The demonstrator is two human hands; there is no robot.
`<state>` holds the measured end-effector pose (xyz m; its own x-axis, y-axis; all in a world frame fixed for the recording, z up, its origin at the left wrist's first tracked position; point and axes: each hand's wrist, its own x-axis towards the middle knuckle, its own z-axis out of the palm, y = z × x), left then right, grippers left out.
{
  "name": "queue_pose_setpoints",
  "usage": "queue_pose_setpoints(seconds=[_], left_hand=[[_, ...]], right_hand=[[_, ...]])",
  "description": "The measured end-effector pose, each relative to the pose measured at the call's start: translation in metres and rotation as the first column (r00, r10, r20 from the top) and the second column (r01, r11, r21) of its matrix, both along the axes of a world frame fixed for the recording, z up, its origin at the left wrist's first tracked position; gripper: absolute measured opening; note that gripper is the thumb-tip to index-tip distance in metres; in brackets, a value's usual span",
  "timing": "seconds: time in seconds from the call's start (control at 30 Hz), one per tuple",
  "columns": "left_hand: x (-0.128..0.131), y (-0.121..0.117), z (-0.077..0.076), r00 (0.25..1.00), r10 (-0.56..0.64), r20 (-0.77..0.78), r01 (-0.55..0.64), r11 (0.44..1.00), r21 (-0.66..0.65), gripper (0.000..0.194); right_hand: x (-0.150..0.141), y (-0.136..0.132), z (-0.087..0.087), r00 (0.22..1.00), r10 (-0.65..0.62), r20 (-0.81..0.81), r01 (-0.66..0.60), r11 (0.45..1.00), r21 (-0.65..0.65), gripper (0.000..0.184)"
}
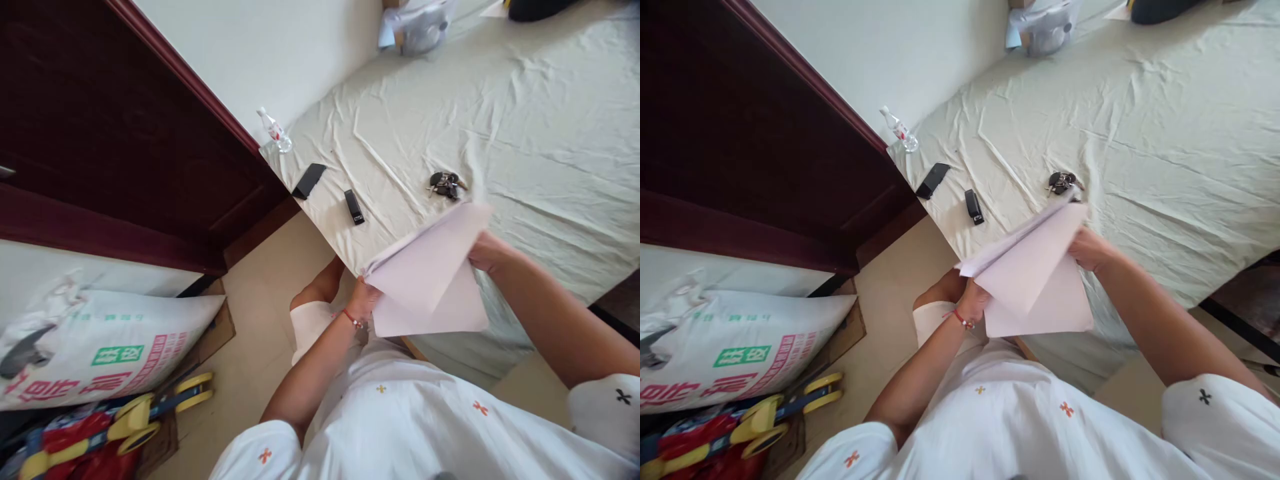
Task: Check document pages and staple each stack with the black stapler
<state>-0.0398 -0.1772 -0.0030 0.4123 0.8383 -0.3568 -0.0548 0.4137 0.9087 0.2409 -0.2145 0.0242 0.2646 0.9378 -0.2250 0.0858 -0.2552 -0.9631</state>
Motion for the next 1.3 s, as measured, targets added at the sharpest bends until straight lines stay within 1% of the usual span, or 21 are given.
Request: queue_pose_setpoints(seconds=[0.07,0.1,0.13,0.2,0.27,0.37,0.5,0.57,0.63,0.67,0.7,0.73,0.77,0.8,0.83,0.93,1.0,1.07,1.1,1.2,1.3], left_hand=[[-0.004,-0.014,-0.007,1.000,-0.014,-0.018,0.013,0.999,-0.052,0.059],[-0.006,-0.018,-0.008,0.999,-0.018,-0.035,0.015,0.997,-0.075,0.064],[-0.008,-0.019,-0.008,0.999,-0.021,-0.048,0.016,0.995,-0.098,0.068],[-0.012,-0.016,-0.005,0.999,-0.024,-0.039,0.018,0.991,-0.135,0.072],[-0.012,-0.007,0.003,1.000,0.011,0.014,-0.008,0.984,-0.176,0.073],[-0.008,0.008,0.015,0.989,0.122,0.088,-0.096,0.963,-0.252,0.070],[-0.001,0.019,0.023,0.973,0.214,0.090,-0.174,0.930,-0.325,0.072],[0.002,0.019,0.024,0.970,0.227,0.085,-0.192,0.933,-0.303,0.071],[0.004,0.017,0.023,0.972,0.216,0.088,-0.186,0.946,-0.266,0.069],[0.005,0.016,0.023,0.976,0.197,0.089,-0.169,0.952,-0.254,0.069],[0.006,0.015,0.023,0.981,0.175,0.087,-0.149,0.957,-0.248,0.069],[0.007,0.014,0.024,0.985,0.150,0.084,-0.125,0.961,-0.245,0.069],[0.008,0.013,0.024,0.988,0.128,0.083,-0.105,0.965,-0.240,0.069],[0.009,0.013,0.025,0.990,0.111,0.086,-0.088,0.968,-0.236,0.069],[0.010,0.012,0.026,0.991,0.099,0.092,-0.075,0.970,-0.231,0.069],[0.013,0.010,0.029,0.987,0.097,0.126,-0.069,0.976,-0.206,0.068],[0.014,0.009,0.029,0.986,0.101,0.132,-0.074,0.978,-0.194,0.066],[0.013,0.008,0.029,0.987,0.096,0.125,-0.070,0.977,-0.200,0.065],[0.013,0.008,0.029,0.988,0.093,0.125,-0.066,0.977,-0.203,0.065],[0.011,0.007,0.027,0.989,0.076,0.129,-0.051,0.981,-0.187,0.065],[0.010,0.007,0.025,0.994,0.040,0.104,-0.022,0.985,-0.172,0.067]], right_hand=[[-0.010,-0.008,0.004,0.971,0.023,-0.239,-0.055,0.990,-0.128,0.048],[-0.015,-0.011,0.006,0.954,0.001,-0.300,-0.057,0.982,-0.179,0.049],[-0.018,-0.014,0.007,0.939,-0.030,-0.344,-0.047,0.976,-0.215,0.050],[-0.022,-0.019,0.006,0.933,-0.073,-0.352,-0.016,0.970,-0.244,0.049],[-0.023,-0.024,0.002,0.943,-0.066,-0.327,-0.024,0.964,-0.264,0.052],[-0.025,-0.034,-0.007,0.955,-0.001,-0.297,-0.093,0.949,-0.303,0.057],[-0.030,-0.044,-0.020,0.954,0.076,-0.291,-0.173,0.930,-0.325,0.060],[-0.028,-0.045,-0.025,0.978,0.100,-0.184,-0.150,0.947,-0.284,0.059],[-0.024,-0.039,-0.025,0.995,0.048,0.087,-0.034,0.986,-0.162,0.058],[-0.022,-0.035,-0.022,0.965,-0.024,0.262,0.040,0.998,-0.055,0.060],[-0.021,-0.030,-0.017,0.897,-0.114,0.426,0.092,0.993,0.072,0.062],[-0.021,-0.024,-0.009,0.804,-0.201,0.560,0.105,0.975,0.198,0.062],[-0.024,-0.017,0.001,0.711,-0.258,0.654,0.069,0.951,0.301,0.059],[-0.028,-0.011,0.012,0.637,-0.278,0.719,-0.002,0.932,0.362,0.052],[-0.034,-0.005,0.024,0.583,-0.261,0.769,-0.093,0.919,0.383,0.044],[-0.058,0.010,0.051,0.466,-0.173,0.868,-0.307,0.888,0.342,0.039],[-0.072,0.015,0.058,0.392,-0.082,0.916,-0.409,0.877,0.254,0.037],[-0.080,0.018,0.058,0.338,-0.004,0.941,-0.465,0.868,0.171,0.035],[-0.082,0.019,0.056,0.328,0.011,0.945,-0.469,0.870,0.153,0.035],[-0.085,0.019,0.050,0.328,0.007,0.945,-0.466,0.871,0.155,0.034],[-0.086,0.019,0.050,0.316,0.089,0.945,-0.512,0.854,0.091,0.032]])
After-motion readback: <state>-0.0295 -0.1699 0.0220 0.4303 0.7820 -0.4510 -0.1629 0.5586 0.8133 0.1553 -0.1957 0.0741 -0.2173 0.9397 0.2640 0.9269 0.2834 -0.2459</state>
